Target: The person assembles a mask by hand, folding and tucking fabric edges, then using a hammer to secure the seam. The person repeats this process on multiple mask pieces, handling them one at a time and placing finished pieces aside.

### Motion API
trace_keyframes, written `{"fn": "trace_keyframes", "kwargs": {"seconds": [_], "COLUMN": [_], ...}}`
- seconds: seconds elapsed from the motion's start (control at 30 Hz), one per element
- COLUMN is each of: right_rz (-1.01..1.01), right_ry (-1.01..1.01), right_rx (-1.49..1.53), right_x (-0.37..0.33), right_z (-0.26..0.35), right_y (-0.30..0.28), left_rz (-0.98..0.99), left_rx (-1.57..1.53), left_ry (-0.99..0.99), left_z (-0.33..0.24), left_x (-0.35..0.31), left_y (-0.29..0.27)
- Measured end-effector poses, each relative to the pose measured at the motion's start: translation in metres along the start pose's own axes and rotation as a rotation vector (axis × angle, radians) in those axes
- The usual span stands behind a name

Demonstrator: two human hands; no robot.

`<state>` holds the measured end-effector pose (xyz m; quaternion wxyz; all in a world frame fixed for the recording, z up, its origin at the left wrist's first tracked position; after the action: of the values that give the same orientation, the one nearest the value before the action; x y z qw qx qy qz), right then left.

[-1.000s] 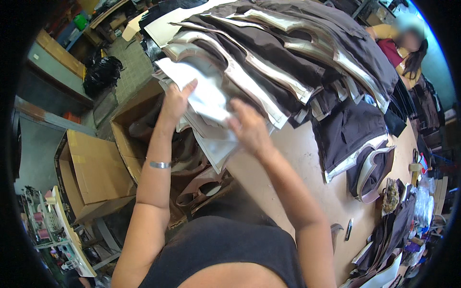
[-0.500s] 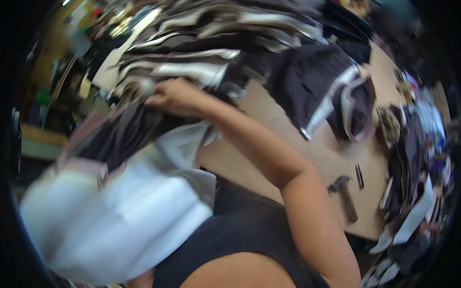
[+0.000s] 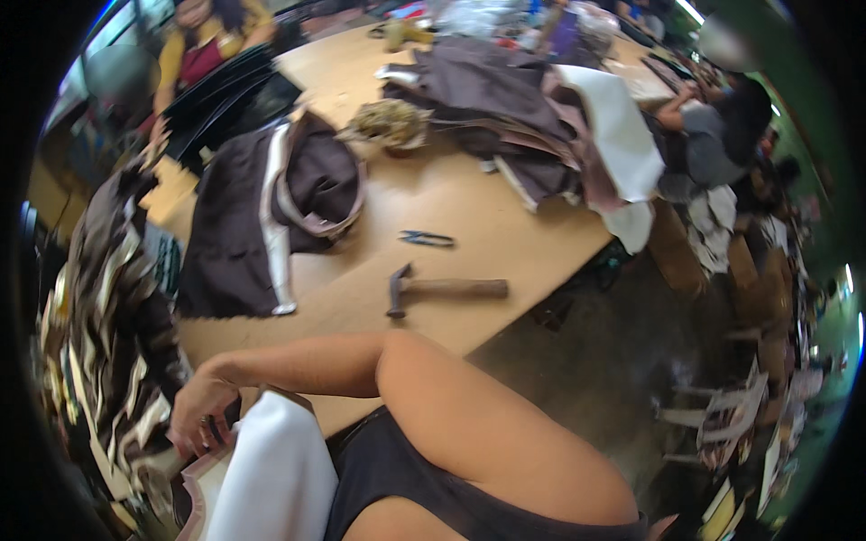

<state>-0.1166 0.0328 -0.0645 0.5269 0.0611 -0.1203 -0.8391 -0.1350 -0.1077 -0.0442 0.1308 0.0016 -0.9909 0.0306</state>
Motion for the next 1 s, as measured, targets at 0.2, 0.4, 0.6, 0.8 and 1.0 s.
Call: {"fn": "trace_keyframes", "kwargs": {"seconds": [0.2, 0.4, 0.6, 0.8, 1.0], "right_rz": [-0.365, -0.865, -0.593, -0.719, -0.929], "right_ry": [-0.171, -0.578, -0.523, -0.646, -0.709], "right_rx": [-0.246, -0.517, -0.177, -0.220, -0.481], "right_x": [-0.110, -0.152, -0.133, -0.171, -0.184], "right_z": [-0.004, 0.073, 0.064, 0.050, 0.054], "right_y": [-0.015, -0.052, -0.024, -0.001, 0.020], "left_rz": [0.129, 0.198, 0.165, 0.173, 0.185], "left_rx": [0.045, 0.066, 0.125, 0.143, 0.156], "left_ry": [-0.017, -0.009, -0.031, -0.042, -0.057], "left_z": [0.008, 0.004, 0.010, 0.012, 0.018], "left_x": [0.005, 0.006, 0.005, 0.010, 0.015], "left_y": [0.067, 0.108, 0.104, 0.111, 0.116]}}
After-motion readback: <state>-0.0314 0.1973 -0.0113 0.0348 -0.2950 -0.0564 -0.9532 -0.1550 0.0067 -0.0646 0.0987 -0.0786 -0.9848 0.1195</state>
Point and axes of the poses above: each hand's wrist, its own x-axis towards the middle knuckle, its own y-axis out of the palm, z = x × y, the point moved 1 cm from there along x, towards the middle knuckle, and after that the axes turned 6 degrees about -z, right-handed, at the moved point
